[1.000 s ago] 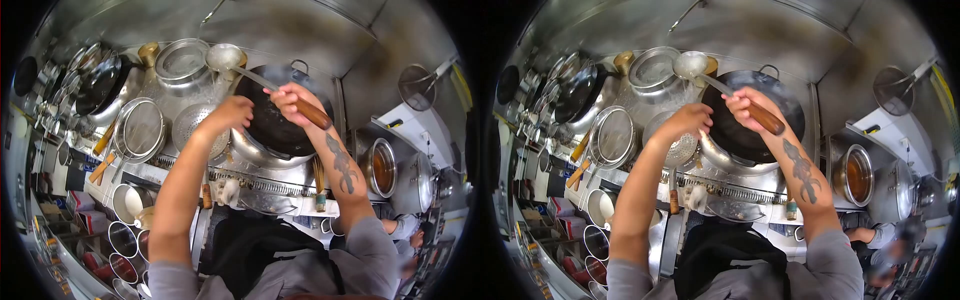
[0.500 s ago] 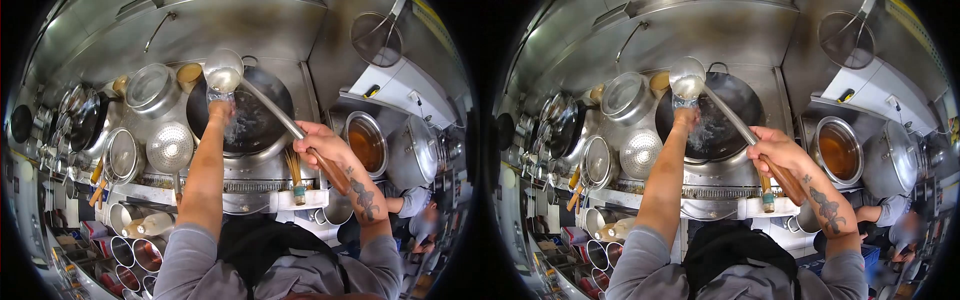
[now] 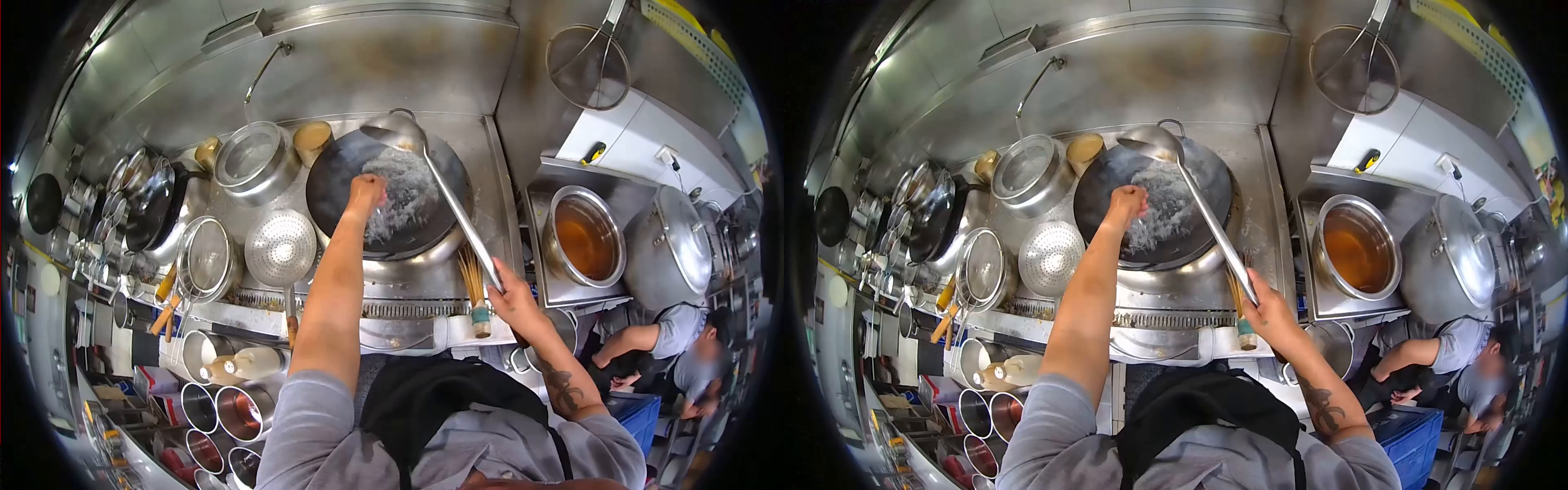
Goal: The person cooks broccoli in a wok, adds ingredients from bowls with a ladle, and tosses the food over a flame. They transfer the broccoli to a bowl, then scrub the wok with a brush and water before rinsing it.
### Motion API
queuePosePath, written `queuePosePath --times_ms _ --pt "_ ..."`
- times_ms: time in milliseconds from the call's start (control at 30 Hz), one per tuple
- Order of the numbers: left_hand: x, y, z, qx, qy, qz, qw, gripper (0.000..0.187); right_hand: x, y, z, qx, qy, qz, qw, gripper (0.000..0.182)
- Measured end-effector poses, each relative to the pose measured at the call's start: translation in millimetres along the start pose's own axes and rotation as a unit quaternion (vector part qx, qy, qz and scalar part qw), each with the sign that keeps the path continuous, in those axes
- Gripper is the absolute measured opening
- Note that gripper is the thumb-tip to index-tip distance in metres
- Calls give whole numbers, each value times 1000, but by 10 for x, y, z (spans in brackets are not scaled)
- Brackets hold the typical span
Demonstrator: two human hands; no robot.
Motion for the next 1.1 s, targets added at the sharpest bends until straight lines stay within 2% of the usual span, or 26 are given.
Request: queuePosePath --times_ms 33,100,167,200,233,300,367,467,500,533,567,633,667,700,767,933,1033,1067,1100 --pt "163 -38 -46 2 1 -2 1000 16 -61 96 45 2 7 30 1000 54" --pt "377 -128 -144 -24 151 -165 974 16 -237 217 114 -15 0 51 999 55" --pt "290 -165 240 -22 134 -216 967 15 -316 318 167 -3 38 80 996 55" --pt "256 -169 402 -22 157 -273 949 15 -323 360 185 -29 -3 76 997 53" --pt "301 -165 473 -22 180 -328 927 15 -364 410 206 -34 -1 76 997 53" --pt "384 -150 629 -17 190 -351 917 18 -443 492 252 -18 47 91 995 50" --pt "369 -69 984 34 278 -403 871 19 -464 527 243 -13 63 101 993 50" --pt "348 -32 1422 37 305 -438 845 19 -546 524 123 -12 30 100 994 52" --pt "367 -22 1494 38 305 -437 845 19 -460 454 63 -53 -20 98 994 54" --pt "371 -22 1576 8 324 -457 828 18 -372 389 24 -91 -70 95 989 56" --pt "375 -38 1660 -23 340 -476 810 18 -332 362 -13 -88 -69 96 989 56" --pt "376 -94 1761 -32 356 -468 808 19 -155 268 -94 -100 -37 -62 992 58" --pt "373 -102 1798 -37 394 -455 798 20 35 232 -62 -31 88 -73 993 51" --pt "365 -104 1823 -41 432 -440 786 21 -60 250 -47 -32 88 -71 993 51" --pt "494 -98 1693 -32 426 -441 790 22 -341 304 15 -40 43 76 995 50" --pt "480 4 1685 -24 395 -454 798 21 -414 429 267 -61 58 75 994 45" --pt "532 26 1725 -26 389 -465 795 20 -511 467 470 -118 16 51 992 42" --pt "531 31 1714 -27 390 -467 793 20 -723 529 509 -133 -53 86 986 43" --pt "512 36 1697 -32 391 -468 792 20 -832 549 569 -133 -54 87 986 43"
Point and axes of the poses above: each hand's wrist, its own z-axis away from the middle knuckle, its own y-axis out of the palm, x = y × z, the point moved 5 cm from there along -z, towards the middle knuckle, and after that the axes turned 4 degrees about -y, right-handed, at the moved point
